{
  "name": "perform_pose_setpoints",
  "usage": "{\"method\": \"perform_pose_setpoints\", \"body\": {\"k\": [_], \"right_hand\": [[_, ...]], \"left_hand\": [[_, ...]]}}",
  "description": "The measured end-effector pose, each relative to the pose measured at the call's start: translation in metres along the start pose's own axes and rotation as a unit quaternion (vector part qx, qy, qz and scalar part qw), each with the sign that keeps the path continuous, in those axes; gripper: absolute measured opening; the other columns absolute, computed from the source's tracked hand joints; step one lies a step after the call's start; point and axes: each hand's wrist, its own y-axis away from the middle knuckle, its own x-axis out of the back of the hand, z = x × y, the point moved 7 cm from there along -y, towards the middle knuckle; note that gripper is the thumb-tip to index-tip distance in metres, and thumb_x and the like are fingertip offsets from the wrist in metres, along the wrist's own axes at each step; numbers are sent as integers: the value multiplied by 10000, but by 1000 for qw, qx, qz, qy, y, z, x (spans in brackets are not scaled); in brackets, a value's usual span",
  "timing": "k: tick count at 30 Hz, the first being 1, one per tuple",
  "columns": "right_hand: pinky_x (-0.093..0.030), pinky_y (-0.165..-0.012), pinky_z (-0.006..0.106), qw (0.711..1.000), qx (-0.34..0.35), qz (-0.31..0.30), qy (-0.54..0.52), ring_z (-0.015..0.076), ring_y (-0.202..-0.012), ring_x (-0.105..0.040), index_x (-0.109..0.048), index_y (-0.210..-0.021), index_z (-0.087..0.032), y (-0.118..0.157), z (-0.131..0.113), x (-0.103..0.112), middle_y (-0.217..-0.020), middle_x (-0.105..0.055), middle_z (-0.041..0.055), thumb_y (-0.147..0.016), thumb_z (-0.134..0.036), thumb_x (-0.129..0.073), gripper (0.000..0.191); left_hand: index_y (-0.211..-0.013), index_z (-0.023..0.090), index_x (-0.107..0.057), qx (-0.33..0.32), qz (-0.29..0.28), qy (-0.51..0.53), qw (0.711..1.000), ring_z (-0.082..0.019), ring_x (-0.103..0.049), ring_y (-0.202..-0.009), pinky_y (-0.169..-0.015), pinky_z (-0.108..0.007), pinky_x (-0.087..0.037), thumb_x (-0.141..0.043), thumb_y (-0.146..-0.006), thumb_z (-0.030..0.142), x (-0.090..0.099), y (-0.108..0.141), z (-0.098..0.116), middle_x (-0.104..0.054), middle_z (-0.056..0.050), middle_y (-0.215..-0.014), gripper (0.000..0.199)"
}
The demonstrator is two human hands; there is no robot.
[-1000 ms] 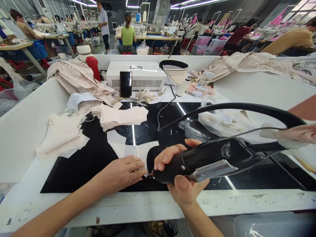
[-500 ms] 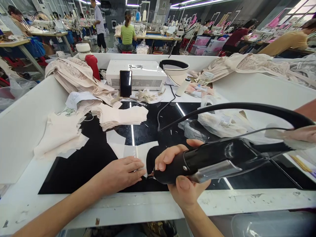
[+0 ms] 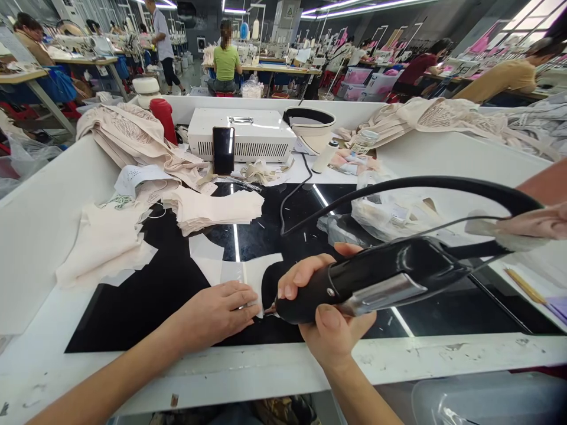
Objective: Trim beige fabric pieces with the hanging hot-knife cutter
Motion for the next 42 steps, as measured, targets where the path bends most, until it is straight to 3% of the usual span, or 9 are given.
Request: {"method": "perform_pose_setpoints", "body": {"k": [16,42], "right_hand": [[-571,-521,306,1000,-1,-3,27,147,-603,-615,-526,-1312,-320,4,2,0,-838,-633,-17,-921,-285,-713,435],[-551,-524,308,1000,5,0,22,144,-582,-587,-496,-1304,-317,3,4,-4,-822,-620,-24,-886,-384,-754,495]], "left_hand": [[-1176,130,-620,1,17,4,1000,-205,-689,-1094,-1058,-380,-556,-486,-1050,190,4,-1,0,-707,-87,-1141,194],[-1214,103,-592,-4,6,13,1000,-206,-690,-1091,-1032,-369,-580,-458,-1060,196,10,-6,-2,-708,-94,-1136,225]]}}
